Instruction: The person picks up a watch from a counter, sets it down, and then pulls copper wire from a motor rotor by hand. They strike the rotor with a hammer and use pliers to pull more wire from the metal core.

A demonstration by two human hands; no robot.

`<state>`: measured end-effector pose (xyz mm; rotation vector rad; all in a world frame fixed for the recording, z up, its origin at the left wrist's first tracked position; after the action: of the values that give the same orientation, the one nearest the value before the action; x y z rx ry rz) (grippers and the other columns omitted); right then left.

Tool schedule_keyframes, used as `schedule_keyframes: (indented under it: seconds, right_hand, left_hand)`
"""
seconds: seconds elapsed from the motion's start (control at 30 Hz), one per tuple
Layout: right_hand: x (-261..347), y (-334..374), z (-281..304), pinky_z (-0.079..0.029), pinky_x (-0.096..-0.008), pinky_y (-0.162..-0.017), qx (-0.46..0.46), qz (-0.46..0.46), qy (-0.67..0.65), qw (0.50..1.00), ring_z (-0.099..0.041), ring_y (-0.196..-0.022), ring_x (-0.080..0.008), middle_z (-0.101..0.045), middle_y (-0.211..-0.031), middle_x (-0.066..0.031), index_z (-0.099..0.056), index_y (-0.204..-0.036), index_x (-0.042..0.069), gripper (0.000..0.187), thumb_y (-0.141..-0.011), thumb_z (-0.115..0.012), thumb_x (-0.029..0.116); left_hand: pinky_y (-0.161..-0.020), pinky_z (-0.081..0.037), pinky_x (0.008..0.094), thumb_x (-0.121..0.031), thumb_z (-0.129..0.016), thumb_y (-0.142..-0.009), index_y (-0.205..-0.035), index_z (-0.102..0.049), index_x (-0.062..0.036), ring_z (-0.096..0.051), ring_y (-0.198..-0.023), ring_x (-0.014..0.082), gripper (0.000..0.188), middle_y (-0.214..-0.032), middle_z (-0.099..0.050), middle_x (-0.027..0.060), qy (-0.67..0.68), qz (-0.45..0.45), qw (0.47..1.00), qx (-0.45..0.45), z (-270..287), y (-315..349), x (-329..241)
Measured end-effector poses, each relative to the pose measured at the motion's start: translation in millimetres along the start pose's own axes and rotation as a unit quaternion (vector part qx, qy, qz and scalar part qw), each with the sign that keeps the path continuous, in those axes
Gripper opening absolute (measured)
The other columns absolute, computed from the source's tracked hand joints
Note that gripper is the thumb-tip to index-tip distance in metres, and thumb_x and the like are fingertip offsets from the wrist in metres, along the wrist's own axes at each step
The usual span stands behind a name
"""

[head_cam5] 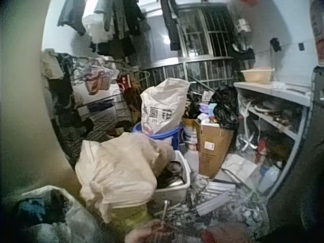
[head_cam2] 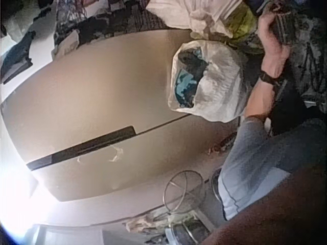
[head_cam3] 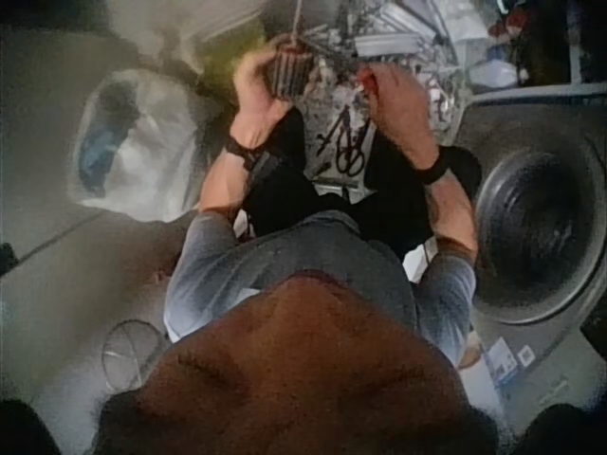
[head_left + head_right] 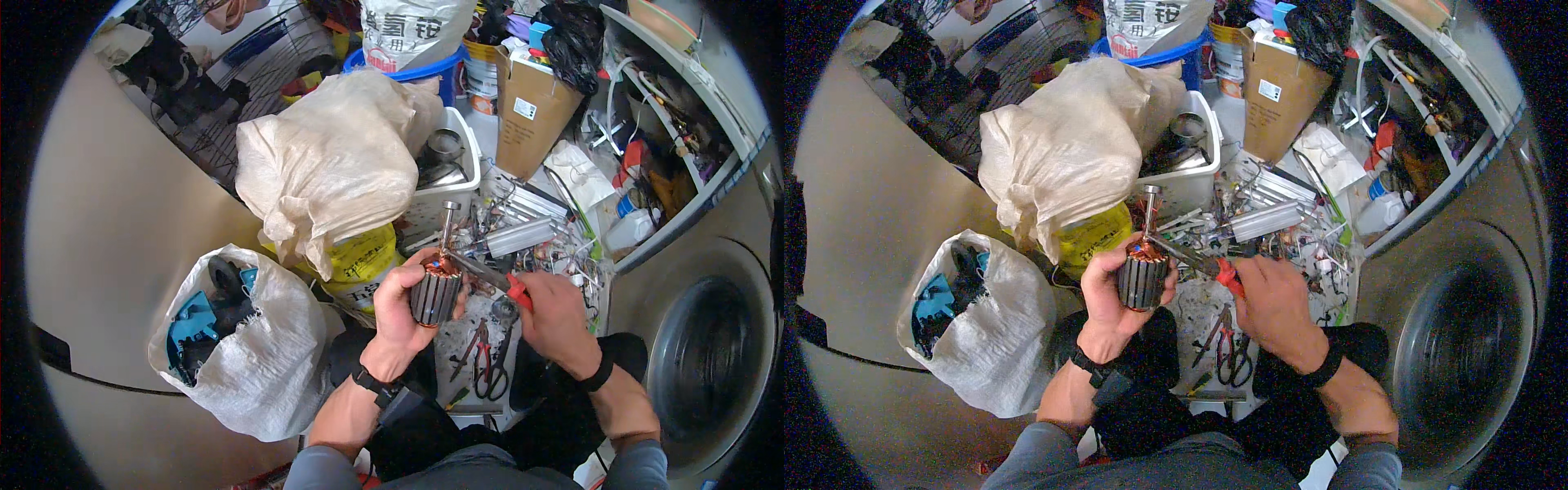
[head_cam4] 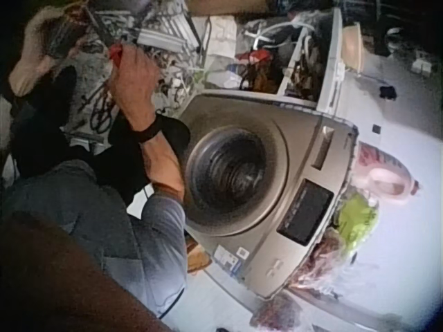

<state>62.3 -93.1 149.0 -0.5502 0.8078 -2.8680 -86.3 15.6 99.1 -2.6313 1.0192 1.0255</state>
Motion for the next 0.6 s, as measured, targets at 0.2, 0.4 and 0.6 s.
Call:
schedule_keyframes:
  seconds: [0.2,0.4,0.6]
  right_hand:
    - [6,-2,1,-0.049,-0.0466,-0.069,0.004,0.004,0.007,1.0,-0.061,-0.076,-0.0362,-0.06,-0.085,-0.0132,-0.061,-0.106,0.006,0.035,-0.074,-0.075,0.007]
    - [2,-5,-7,-0.05,-0.0476,-0.065,0.035,-0.076,-0.11,0.99,-0.063,-0.074,-0.0378,-0.061,-0.082,-0.0147,-0.063,-0.104,0.005,0.025,-0.083,-0.074,0.013]
    - [3,-10,-2,-0.051,-0.0471,-0.065,0.022,-0.058,-0.081,0.995,-0.066,-0.076,-0.0383,-0.065,-0.084,-0.0166,-0.066,-0.102,0.003,0.019,-0.088,-0.073,0.014]
  left_hand:
    - [-0.058,-0.053,0.0411,-0.035,-0.055,-0.083,-0.122,-0.054,-0.0003,-0.064,-0.076,0.0334,0.052,-0.101,-0.064,0.0219,-0.141,-0.06,0.986,-0.064,8,6,-13]
    - [-0.06,-0.053,0.0401,-0.037,-0.057,-0.083,-0.123,-0.055,-0.0033,-0.064,-0.078,0.0328,0.052,-0.102,-0.064,0.0212,-0.008,0.005,1.0,-0.002,6,3,-4]
    - [-0.061,-0.053,0.0405,-0.038,-0.057,-0.084,-0.121,-0.055,-0.0029,-0.065,-0.081,0.033,0.051,-0.101,-0.064,0.0209,-0.026,-0.009,1.0,0.007,6,3,-6]
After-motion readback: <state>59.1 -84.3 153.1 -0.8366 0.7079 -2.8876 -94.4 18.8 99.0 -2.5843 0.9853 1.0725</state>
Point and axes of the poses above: each hand's wrist, its own y-axis away from the middle knuckle, its own z-axis out of the back of the hand, x = y × z, the point moved 9 cm from there along -y, towards the middle knuckle
